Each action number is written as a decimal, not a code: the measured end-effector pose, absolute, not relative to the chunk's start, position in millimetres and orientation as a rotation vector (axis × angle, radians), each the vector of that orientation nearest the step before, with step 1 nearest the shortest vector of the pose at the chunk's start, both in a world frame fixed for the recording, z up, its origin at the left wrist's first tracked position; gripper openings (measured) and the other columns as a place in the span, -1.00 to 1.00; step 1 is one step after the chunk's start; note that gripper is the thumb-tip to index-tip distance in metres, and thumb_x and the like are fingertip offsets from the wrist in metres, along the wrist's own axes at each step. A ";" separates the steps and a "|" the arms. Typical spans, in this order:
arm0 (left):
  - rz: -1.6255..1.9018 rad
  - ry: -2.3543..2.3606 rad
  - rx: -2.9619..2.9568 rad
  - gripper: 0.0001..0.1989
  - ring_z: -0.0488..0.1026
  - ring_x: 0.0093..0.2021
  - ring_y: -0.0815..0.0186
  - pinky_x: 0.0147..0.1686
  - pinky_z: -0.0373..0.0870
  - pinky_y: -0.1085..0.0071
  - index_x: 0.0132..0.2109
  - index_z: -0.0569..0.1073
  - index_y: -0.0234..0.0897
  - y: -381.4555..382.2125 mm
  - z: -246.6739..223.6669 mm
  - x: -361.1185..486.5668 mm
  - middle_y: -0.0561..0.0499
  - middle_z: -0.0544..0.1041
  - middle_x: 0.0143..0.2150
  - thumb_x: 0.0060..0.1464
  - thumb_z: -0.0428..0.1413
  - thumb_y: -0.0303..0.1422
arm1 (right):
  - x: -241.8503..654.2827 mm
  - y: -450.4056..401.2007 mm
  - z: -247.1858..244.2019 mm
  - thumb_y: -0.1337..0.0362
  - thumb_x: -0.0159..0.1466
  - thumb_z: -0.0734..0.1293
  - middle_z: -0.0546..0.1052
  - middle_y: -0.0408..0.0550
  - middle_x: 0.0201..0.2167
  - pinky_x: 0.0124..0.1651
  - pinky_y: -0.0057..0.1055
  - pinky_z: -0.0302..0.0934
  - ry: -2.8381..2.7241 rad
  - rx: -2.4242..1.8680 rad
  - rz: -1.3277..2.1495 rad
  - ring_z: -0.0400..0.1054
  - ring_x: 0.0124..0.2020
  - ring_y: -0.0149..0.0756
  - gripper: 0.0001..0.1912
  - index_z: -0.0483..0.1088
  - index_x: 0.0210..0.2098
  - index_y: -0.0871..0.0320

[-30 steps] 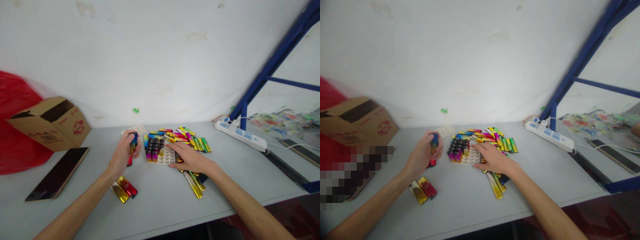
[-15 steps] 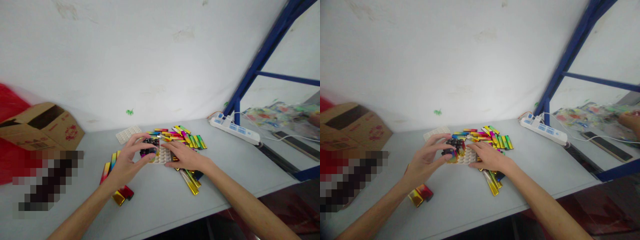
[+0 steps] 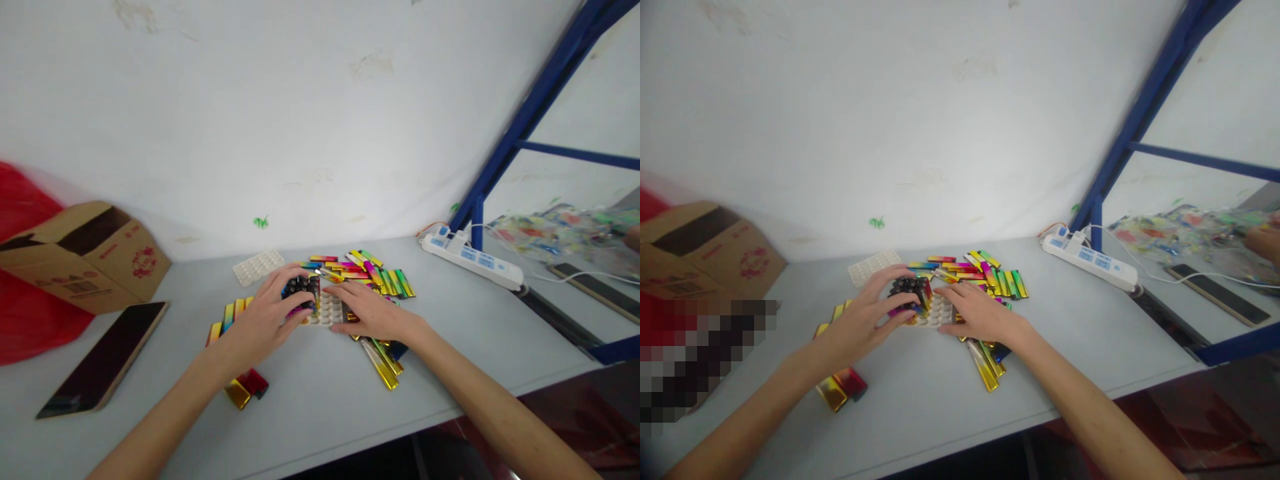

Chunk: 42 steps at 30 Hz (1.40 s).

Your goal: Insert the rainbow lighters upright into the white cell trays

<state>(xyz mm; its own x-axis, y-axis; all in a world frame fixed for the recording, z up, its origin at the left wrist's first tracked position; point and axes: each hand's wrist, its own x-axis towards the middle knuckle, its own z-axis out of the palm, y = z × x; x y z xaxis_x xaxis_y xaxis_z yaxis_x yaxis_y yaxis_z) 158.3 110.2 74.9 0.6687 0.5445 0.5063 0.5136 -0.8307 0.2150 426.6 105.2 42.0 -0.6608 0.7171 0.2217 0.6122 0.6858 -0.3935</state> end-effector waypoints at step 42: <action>1.059 1.430 1.689 -0.41 0.29 -0.73 0.46 -0.73 0.24 0.51 0.20 0.44 -0.25 163.6 64.0 111.9 0.11 0.48 -0.39 0.16 0.15 0.01 | 428.6 104.8 42.0 0.00 0.38 0.39 0.39 0.25 0.27 0.31 -0.03 0.21 -2.547 -1.081 0.441 0.30 0.27 0.05 -0.25 0.15 0.41 0.22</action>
<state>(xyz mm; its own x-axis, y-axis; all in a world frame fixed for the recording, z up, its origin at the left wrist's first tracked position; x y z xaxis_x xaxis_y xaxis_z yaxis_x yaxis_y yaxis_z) 111.9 163.6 64.0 0.0676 0.9853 0.1566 0.4373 -0.1704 0.8830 428.6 104.8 42.0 -0.6535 0.7339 0.1853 0.6289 0.6626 -0.4068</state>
